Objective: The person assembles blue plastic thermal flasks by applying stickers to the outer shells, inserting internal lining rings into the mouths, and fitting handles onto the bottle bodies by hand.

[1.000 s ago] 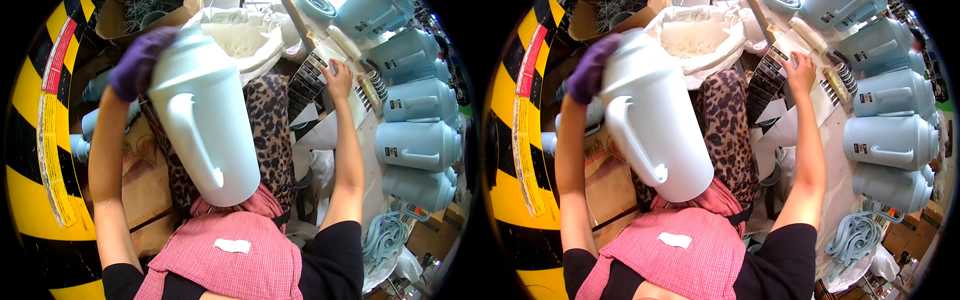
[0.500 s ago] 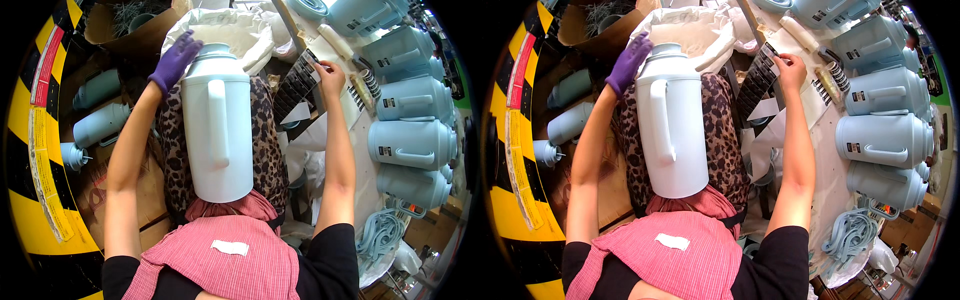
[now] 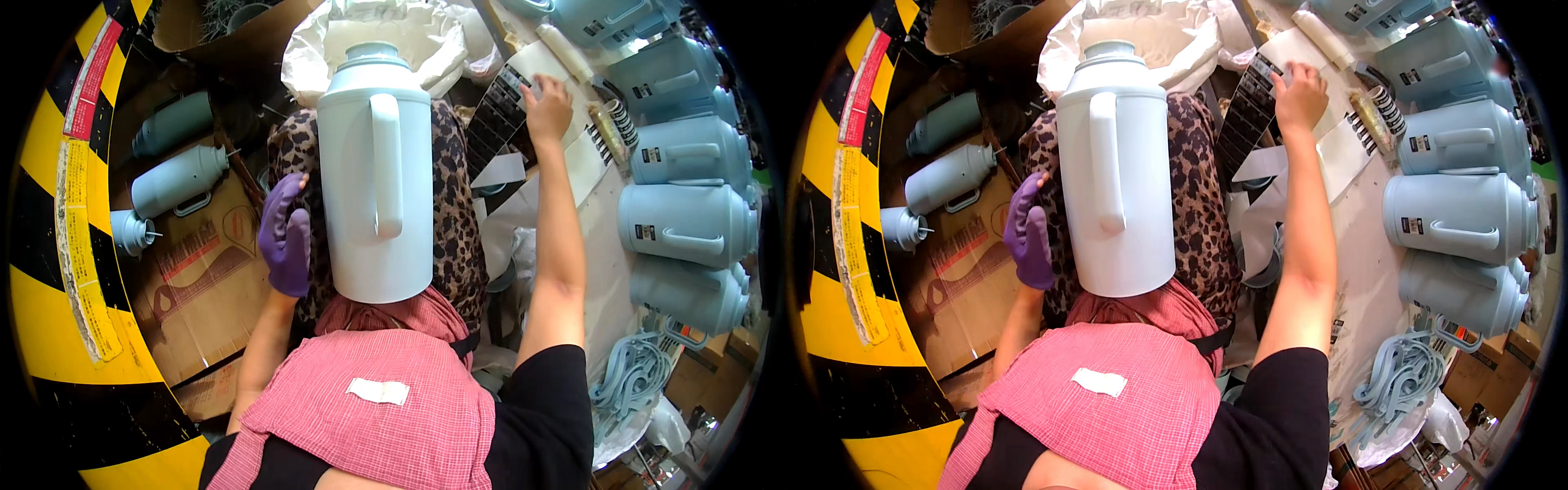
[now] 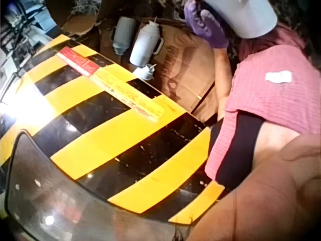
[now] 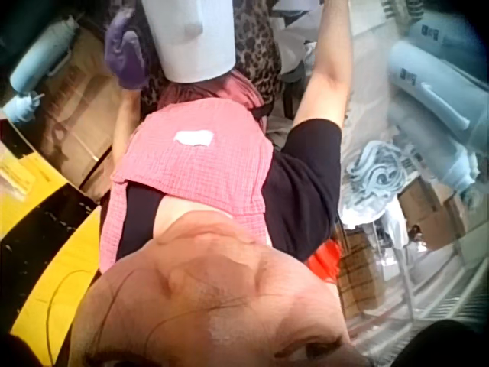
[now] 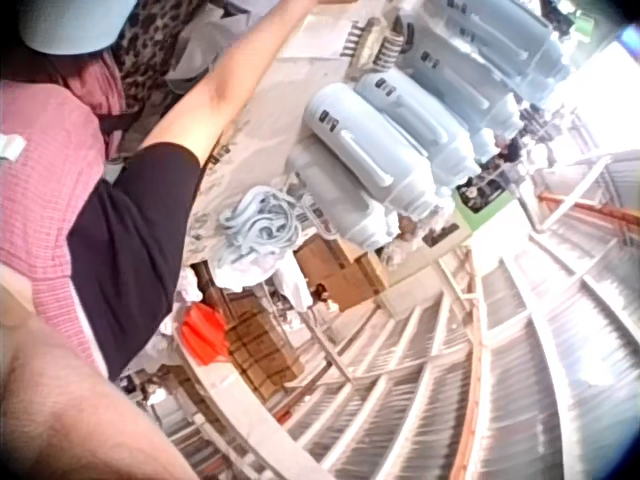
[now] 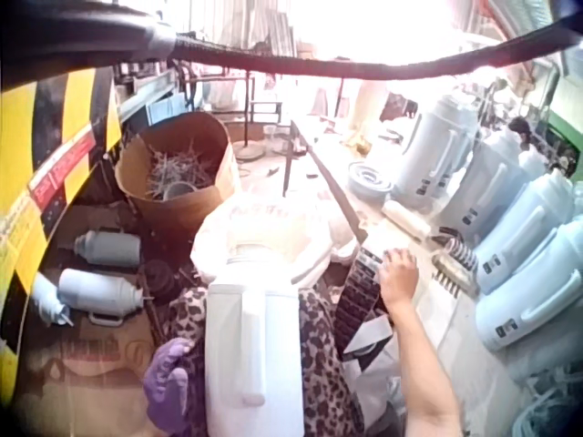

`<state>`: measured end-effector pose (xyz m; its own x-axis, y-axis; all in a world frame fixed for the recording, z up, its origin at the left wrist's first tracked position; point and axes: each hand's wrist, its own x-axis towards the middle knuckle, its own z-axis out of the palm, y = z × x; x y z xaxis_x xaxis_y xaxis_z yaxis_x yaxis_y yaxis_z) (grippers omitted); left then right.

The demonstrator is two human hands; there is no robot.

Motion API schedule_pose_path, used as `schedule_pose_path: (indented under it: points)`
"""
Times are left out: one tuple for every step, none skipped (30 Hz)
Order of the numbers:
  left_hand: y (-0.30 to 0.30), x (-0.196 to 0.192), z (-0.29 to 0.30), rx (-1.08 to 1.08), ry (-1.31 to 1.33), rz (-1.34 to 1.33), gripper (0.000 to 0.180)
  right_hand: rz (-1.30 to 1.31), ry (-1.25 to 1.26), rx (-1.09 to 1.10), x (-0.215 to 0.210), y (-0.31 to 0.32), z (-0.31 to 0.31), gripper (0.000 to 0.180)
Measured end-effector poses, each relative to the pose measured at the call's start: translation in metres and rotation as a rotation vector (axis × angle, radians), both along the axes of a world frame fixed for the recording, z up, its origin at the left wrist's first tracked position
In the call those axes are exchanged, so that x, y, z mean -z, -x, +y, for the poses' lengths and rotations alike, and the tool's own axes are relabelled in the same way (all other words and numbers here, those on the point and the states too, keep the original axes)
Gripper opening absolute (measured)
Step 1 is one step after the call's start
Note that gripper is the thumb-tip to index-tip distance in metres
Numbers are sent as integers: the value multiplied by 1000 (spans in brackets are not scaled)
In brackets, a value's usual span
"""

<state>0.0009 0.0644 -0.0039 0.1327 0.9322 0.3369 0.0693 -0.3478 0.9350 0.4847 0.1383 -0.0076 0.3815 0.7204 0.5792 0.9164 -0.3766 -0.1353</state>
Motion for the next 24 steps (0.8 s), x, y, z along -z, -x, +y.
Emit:
schedule_pose_path:
  points:
    - [4,0,-1,-27,-22,-7,37,28,-38,21,6,-10,9,30]
    - [10,-1,-3,-26,-26,-26,37,70,-53,41,11,-14,13,28]
    - [16,-1,-5,-43,-23,-42,36,136,-32,97,14,-16,13,26]
    - [21,1,-7,-66,-39,-69,36,167,-88,65,14,-16,11,24]
    - [26,3,-9,-68,-6,-59,37,223,-109,68,13,-13,7,22]
    - [28,6,-12,-81,35,-49,37,247,-174,35,12,-11,2,20]
    - [31,10,-14,-85,65,-48,37,210,-210,-18,10,-9,-2,16]
    - [32,13,-17,-57,78,-48,38,180,-167,2,10,-8,-4,15]
    - [32,17,-17,-28,87,-79,37,118,-168,-17,10,-8,-5,14]
    - [31,20,-18,-23,91,-44,37,26,-179,-83,11,-8,-5,13]
    - [29,23,-18,-17,95,-34,36,22,-138,-53,12,-8,-3,9]
    - [29,23,-18,-19,85,-61,36,5,-172,-54,13,-7,-3,8]
    - [27,23,-17,-31,100,-82,34,7,-163,-62,12,-3,-3,8]
    - [26,20,-17,-45,99,-40,34,-9,-191,-71,9,3,-7,7]
    - [26,16,-17,-55,89,-24,33,41,-228,-130,3,13,-13,7]
    - [26,11,-18,-32,63,16,33,100,-215,-207,-9,24,-23,5]
    - [26,5,-18,-22,-40,82,31,291,-234,-301,-20,42,-38,5]
    - [26,0,-21,-1,-127,151,30,490,-276,-377,-33,63,-56,6]
    - [26,-5,-25,32,-219,232,30,656,-249,-409,-49,86,-82,7]
    - [26,-9,-30,52,-311,294,31,863,-168,-385,-64,109,-111,8]
    - [22,-10,-35,63,-402,370,35,999,-104,-405,-80,129,-137,15]
    - [19,-11,-42,122,-456,417,49,1158,25,-303,-93,148,-160,22]
    - [14,-11,-47,171,-512,423,59,1342,86,-429,-104,161,-177,29]
    - [10,-9,-53,232,-539,461,69,1540,169,-489,-110,174,-188,37]
